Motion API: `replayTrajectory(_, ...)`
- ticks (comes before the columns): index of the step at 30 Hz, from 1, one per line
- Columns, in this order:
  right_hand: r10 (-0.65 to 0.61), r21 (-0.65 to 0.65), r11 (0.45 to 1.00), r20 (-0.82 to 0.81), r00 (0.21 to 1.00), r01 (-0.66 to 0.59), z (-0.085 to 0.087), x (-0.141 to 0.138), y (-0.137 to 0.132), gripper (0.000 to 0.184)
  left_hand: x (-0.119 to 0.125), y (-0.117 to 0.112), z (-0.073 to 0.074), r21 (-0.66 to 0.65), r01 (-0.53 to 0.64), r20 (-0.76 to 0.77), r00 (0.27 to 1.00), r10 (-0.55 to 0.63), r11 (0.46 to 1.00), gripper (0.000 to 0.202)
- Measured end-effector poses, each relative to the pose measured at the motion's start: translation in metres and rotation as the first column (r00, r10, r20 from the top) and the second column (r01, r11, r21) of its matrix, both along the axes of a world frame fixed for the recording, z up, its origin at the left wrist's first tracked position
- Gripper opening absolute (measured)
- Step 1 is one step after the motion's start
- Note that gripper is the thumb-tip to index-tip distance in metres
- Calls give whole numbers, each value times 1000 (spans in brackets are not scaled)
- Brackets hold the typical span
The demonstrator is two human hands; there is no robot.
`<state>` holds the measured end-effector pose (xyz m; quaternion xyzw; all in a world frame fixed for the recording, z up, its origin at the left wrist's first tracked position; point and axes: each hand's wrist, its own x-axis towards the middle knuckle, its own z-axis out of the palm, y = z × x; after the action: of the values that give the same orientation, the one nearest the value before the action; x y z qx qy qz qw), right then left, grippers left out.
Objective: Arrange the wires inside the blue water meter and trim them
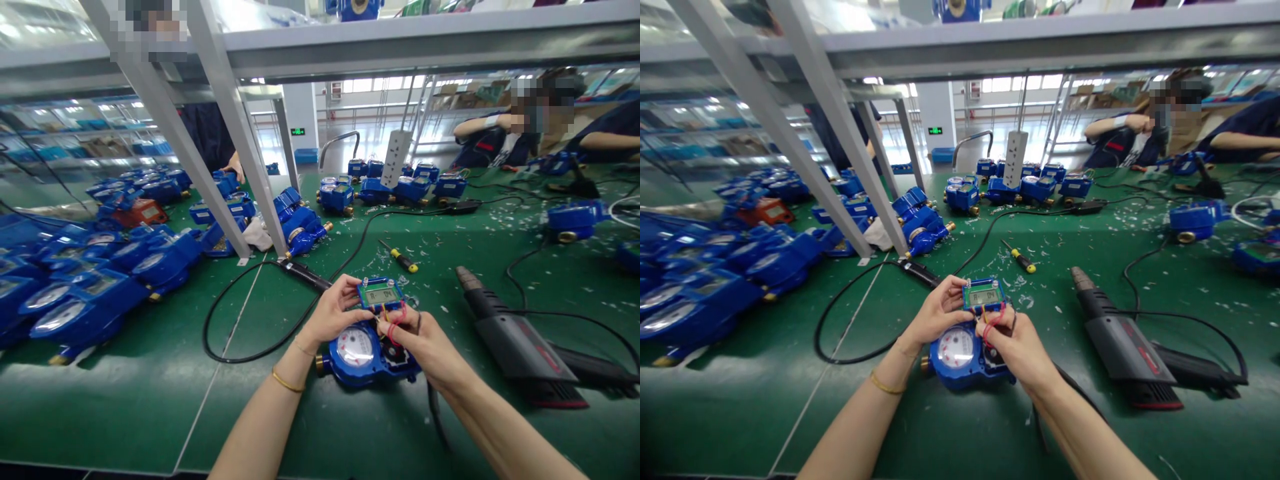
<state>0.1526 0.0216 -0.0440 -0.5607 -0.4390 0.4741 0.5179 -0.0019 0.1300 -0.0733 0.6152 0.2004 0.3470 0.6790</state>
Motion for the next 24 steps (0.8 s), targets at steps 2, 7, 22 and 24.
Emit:
replayTrajectory(2,8,-3,1000,-6,1000,-8,0,0,0,46,0,0,0,-11,6,3,1000,-6,1000,54)
replayTrajectory(7,21,-28,999,-22,1000,-22,0,-1,0,46,1,0,2,-37,-3,-20,1000,2,999,56)
replayTrajectory(22,-416,348,906,630,656,239,12,26,0,45,11,5,-5,-85,-162,-191,971,143,983,54)
replayTrajectory(24,-338,362,929,755,561,73,12,24,8,43,14,6,-1,-52,-162,-212,966,148,985,54)
